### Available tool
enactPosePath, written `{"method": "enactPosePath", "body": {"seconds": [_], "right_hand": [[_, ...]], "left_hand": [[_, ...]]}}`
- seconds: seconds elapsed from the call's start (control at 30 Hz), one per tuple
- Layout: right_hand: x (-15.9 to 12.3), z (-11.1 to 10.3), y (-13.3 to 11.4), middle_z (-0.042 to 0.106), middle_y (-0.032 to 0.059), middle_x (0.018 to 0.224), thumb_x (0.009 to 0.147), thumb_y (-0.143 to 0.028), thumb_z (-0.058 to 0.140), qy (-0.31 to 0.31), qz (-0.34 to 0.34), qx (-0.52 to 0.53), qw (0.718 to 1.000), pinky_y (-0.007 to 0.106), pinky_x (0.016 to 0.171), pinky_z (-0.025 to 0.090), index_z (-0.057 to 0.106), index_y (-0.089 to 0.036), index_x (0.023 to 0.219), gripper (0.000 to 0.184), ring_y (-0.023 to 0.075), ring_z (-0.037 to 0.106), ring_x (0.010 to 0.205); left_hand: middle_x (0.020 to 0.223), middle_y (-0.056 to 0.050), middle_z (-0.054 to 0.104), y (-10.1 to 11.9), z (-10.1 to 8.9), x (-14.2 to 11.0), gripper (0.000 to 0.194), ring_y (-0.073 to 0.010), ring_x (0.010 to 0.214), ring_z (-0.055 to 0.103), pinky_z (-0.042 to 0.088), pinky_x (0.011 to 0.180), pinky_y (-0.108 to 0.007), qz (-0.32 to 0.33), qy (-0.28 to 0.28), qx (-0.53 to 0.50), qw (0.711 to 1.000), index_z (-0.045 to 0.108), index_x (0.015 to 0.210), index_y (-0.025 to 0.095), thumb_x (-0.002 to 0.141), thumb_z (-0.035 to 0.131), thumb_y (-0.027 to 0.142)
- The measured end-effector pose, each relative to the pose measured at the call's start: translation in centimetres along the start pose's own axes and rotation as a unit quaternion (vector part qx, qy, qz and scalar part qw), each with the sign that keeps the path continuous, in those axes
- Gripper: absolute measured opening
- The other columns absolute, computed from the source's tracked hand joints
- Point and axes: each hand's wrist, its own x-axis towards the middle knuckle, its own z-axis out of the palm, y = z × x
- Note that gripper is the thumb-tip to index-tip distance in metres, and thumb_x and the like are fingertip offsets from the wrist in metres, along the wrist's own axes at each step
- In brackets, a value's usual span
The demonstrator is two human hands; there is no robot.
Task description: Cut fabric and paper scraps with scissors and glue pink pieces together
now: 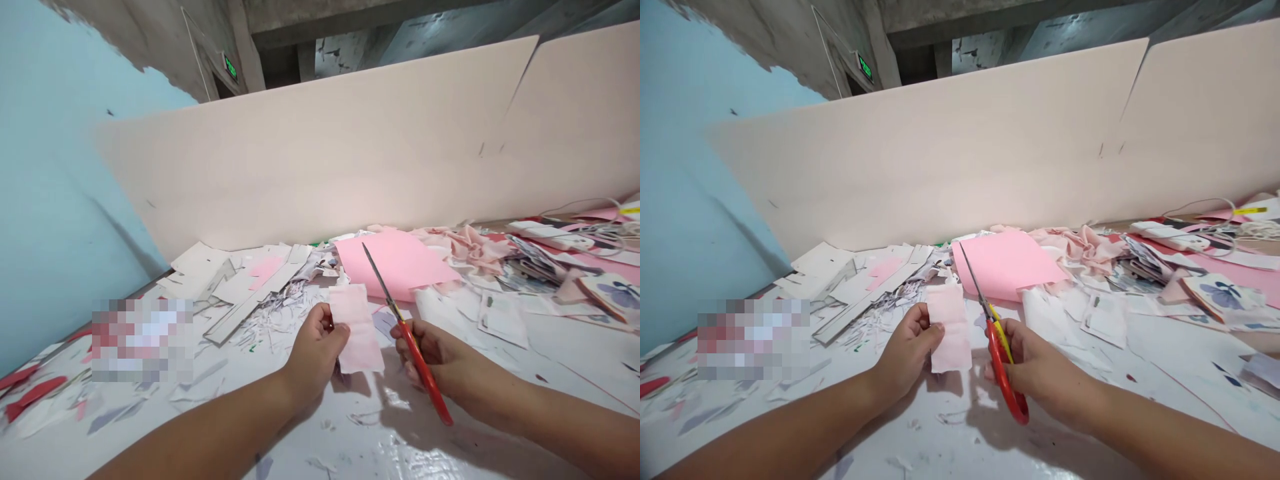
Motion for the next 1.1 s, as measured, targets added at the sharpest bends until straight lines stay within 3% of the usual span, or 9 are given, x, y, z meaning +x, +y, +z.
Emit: {"method": "enactPosePath", "body": {"seconds": [0.23,0.43,0.53,0.63,0.83,1.1], "right_hand": [[-0.1,0.1,0.3,0.044,-0.0059,0.067,0.056,-0.012,0.068,-0.006,0.023,-0.053,0.998,0.017,0.046,0.031,0.050,-0.021,0.088,0.037,0.0058,0.039,0.054],[-0.2,-0.5,1.3,0.044,-0.0034,0.069,0.057,-0.043,0.069,-0.007,-0.032,-0.064,0.997,0.023,0.047,0.037,0.052,-0.023,0.090,0.042,0.0088,0.038,0.052],[-0.4,0.0,0.6,0.048,0.0003,0.075,0.066,-0.050,0.062,0.036,-0.085,-0.086,0.992,0.027,0.057,0.042,0.052,-0.023,0.095,0.041,0.0143,0.045,0.064],[-0.5,1.0,-0.3,0.052,0.0028,0.084,0.069,-0.045,0.063,0.108,-0.101,-0.085,0.985,0.029,0.066,0.043,0.052,-0.024,0.093,0.034,0.0175,0.049,0.078],[-0.4,1.8,-0.6,0.049,0.0015,0.078,0.063,-0.054,0.065,0.160,-0.059,-0.131,0.976,0.028,0.059,0.042,0.051,-0.022,0.086,0.042,0.0179,0.048,0.073],[1.4,3.1,-1.6,0.038,-0.0037,0.066,0.067,-0.070,0.045,0.075,-0.037,-0.226,0.970,0.028,0.055,0.033,0.042,-0.021,0.073,0.048,0.0121,0.035,0.058]], "left_hand": [[0.066,0.004,0.049,-0.1,0.0,-0.4,0.011,-0.0083,0.047,0.049,0.042,0.038,-0.019,-0.005,-0.013,-0.009,1.000,0.046,0.082,0.020,0.075,0.053,0.026],[0.065,0.003,0.049,-0.2,-0.1,-0.4,0.014,-0.0097,0.046,0.049,0.041,0.034,-0.020,-0.005,-0.009,-0.011,1.000,0.047,0.084,0.020,0.075,0.053,0.028],[0.067,0.002,0.051,-0.3,-0.2,-0.2,0.015,-0.0088,0.051,0.050,0.043,0.041,-0.019,0.011,-0.007,-0.005,1.000,0.048,0.084,0.018,0.074,0.055,0.027],[0.069,0.001,0.053,-0.5,-0.4,0.0,0.016,-0.0084,0.053,0.050,0.043,0.045,-0.019,0.026,-0.010,0.006,1.000,0.049,0.085,0.018,0.075,0.055,0.029],[0.077,-0.002,0.059,-0.3,-0.4,0.0,0.019,-0.0110,0.066,0.056,0.045,0.059,-0.021,0.047,-0.001,-0.011,0.999,0.051,0.087,0.018,0.073,0.059,0.030],[0.070,0.001,0.055,1.5,-0.5,0.0,0.018,-0.0088,0.060,0.050,0.042,0.057,-0.021,0.063,0.031,-0.015,0.997,0.052,0.085,0.018,0.073,0.060,0.029]]}}
